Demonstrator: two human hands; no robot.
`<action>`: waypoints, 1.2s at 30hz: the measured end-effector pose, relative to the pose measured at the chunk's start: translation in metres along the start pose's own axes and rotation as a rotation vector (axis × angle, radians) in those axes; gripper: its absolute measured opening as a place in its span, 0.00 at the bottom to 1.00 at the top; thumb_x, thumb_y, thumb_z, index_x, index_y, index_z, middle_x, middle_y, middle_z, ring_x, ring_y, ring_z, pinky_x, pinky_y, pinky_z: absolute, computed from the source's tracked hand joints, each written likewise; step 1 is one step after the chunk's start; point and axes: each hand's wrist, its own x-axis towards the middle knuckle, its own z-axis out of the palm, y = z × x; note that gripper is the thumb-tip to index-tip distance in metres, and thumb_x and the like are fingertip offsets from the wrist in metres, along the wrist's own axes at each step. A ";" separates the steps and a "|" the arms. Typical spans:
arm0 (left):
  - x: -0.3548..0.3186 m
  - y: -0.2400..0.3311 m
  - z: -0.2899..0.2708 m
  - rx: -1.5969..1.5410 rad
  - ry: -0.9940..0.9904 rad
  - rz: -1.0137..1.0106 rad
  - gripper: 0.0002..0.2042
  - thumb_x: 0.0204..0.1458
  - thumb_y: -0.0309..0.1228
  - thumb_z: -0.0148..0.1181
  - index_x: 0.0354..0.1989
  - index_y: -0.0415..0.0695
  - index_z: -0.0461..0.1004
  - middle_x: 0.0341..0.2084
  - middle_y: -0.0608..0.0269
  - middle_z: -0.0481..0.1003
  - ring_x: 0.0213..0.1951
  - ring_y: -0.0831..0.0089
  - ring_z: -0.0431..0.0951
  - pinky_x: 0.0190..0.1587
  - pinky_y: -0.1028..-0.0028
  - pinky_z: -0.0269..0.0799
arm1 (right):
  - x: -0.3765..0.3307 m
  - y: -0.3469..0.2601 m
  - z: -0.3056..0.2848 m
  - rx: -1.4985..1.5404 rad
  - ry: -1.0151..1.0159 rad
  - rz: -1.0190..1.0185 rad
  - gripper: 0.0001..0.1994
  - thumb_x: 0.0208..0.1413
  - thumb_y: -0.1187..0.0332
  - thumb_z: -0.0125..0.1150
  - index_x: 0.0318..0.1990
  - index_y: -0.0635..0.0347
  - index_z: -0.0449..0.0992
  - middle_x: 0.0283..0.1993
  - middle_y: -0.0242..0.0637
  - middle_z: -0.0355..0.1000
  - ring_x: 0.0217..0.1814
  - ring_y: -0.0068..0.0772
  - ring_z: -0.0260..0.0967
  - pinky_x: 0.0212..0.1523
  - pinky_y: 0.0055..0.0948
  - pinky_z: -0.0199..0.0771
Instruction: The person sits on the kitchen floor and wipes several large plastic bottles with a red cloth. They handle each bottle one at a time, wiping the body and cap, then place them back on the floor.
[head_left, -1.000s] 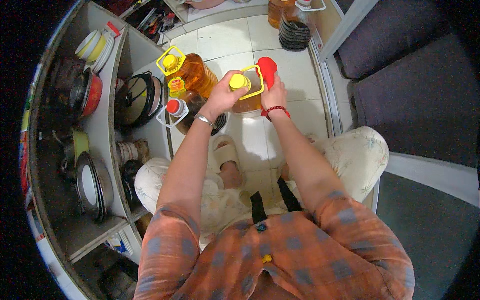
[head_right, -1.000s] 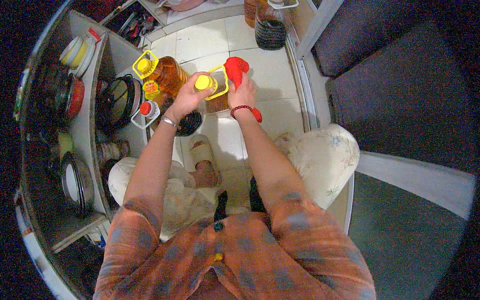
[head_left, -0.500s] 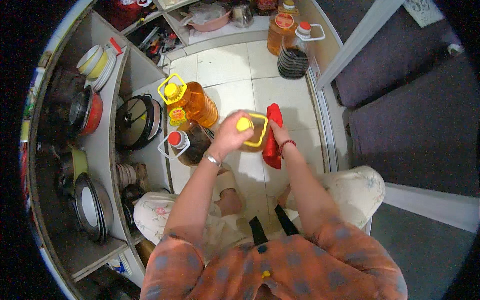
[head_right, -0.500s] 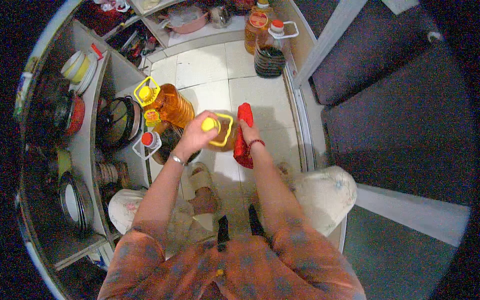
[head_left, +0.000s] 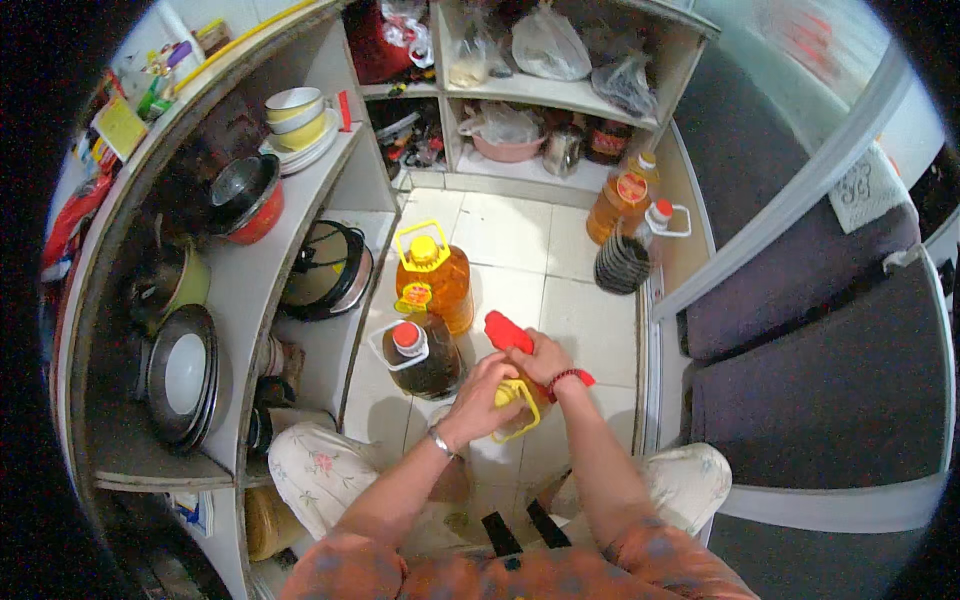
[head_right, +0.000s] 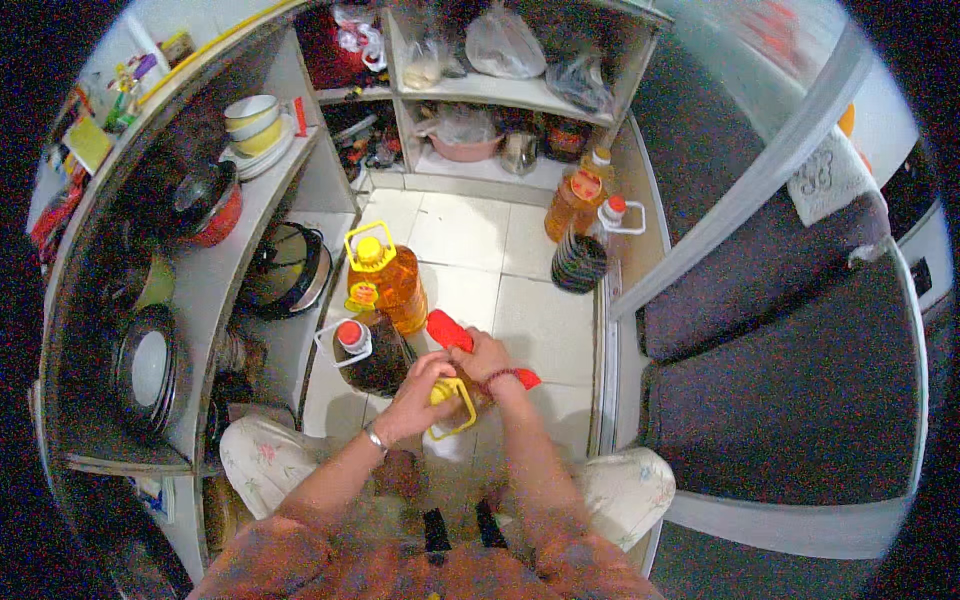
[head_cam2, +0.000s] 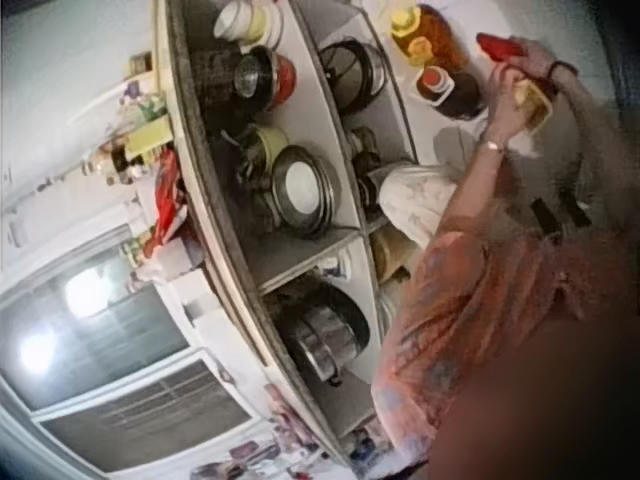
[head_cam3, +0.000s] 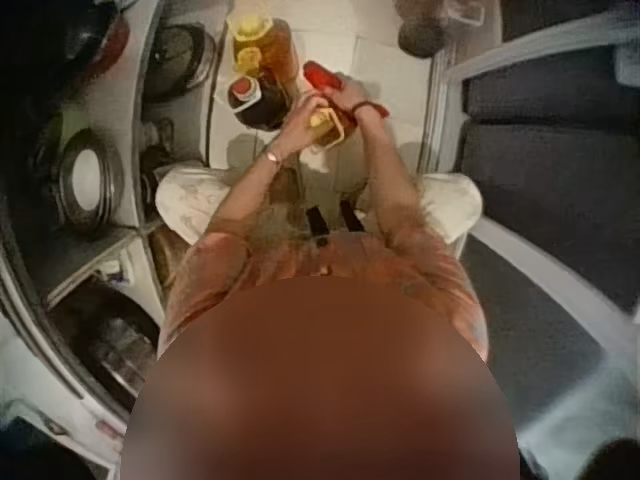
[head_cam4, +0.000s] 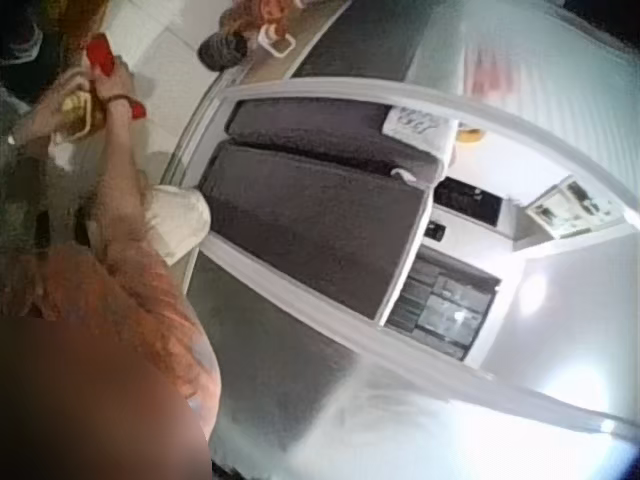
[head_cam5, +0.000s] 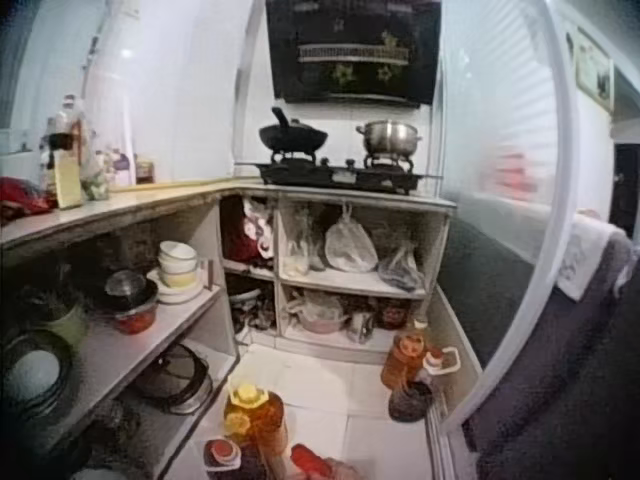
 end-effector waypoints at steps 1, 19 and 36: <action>-0.003 0.001 -0.002 0.054 0.020 0.007 0.26 0.43 0.34 0.67 0.50 0.44 0.64 0.50 0.47 0.65 0.57 0.56 0.64 0.60 0.64 0.59 | -0.001 0.003 0.000 0.014 -0.022 0.010 0.25 0.50 0.48 0.58 0.49 0.55 0.72 0.47 0.53 0.73 0.50 0.57 0.70 0.50 0.46 0.70; -0.003 -0.011 0.002 -0.318 -0.141 -0.637 0.31 0.43 0.37 0.63 0.56 0.36 0.65 0.44 0.48 0.76 0.47 0.59 0.76 0.50 0.66 0.71 | -0.016 0.046 0.027 0.342 0.149 0.119 0.23 0.51 0.51 0.60 0.48 0.60 0.72 0.43 0.50 0.75 0.48 0.49 0.73 0.49 0.41 0.70; -0.036 0.037 0.014 0.422 -0.397 -0.298 0.42 0.43 0.38 0.65 0.66 0.38 0.50 0.66 0.38 0.47 0.65 0.45 0.55 0.62 0.59 0.59 | -0.010 0.009 0.003 0.061 -0.322 -0.114 0.30 0.50 0.42 0.57 0.55 0.52 0.72 0.51 0.50 0.73 0.52 0.49 0.71 0.54 0.39 0.68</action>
